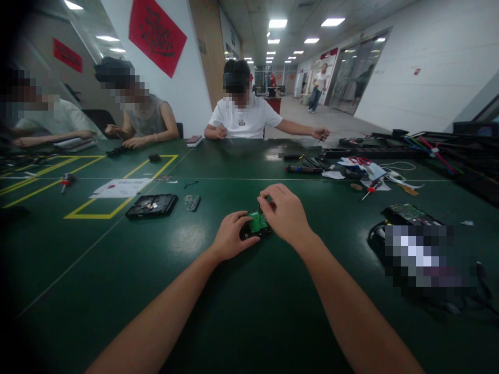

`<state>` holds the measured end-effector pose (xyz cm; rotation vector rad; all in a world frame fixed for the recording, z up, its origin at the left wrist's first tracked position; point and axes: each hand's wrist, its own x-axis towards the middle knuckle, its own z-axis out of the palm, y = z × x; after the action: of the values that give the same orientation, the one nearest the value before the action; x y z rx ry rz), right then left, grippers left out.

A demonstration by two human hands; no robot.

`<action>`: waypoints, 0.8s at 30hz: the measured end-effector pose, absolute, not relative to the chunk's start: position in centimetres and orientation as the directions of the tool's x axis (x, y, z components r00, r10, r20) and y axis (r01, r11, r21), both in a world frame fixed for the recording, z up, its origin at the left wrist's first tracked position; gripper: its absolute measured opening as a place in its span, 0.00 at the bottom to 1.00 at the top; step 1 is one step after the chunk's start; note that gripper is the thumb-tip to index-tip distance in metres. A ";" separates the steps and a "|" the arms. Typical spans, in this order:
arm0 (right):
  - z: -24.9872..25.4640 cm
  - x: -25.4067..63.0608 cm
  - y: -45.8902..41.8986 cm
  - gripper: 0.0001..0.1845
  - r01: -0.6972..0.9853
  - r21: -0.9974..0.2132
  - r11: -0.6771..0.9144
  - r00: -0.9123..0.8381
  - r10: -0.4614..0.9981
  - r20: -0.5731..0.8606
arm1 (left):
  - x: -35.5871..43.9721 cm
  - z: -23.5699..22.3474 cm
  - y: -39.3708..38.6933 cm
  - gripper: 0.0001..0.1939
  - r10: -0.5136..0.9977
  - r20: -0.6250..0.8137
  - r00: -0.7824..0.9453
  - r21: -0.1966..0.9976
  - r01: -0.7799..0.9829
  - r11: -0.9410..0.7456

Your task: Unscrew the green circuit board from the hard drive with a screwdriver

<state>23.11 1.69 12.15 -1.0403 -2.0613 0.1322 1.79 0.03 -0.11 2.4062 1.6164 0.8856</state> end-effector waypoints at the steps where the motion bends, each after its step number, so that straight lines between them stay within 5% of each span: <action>1: 12.1 23.1 1.7 0.06 0.634 -0.417 0.651 -0.316 0.710 0.629 | 1.8 -0.1 0.0 0.34 0.876 0.403 0.263 0.401 0.810 -0.428; 13: 12.0 23.1 1.8 0.11 0.626 -0.467 0.625 -0.335 0.755 0.563 | 1.8 -0.1 0.1 0.34 0.874 0.403 0.272 0.395 0.810 -0.434; 24: 12.0 23.1 2.0 0.05 0.689 -0.389 0.611 -0.290 0.725 0.625 | 1.8 0.1 0.2 0.31 0.862 0.423 0.280 0.429 0.776 -0.463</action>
<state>23.13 1.97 12.01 -1.1129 -2.0300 0.0555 1.84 0.15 0.07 2.3993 1.5467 0.9337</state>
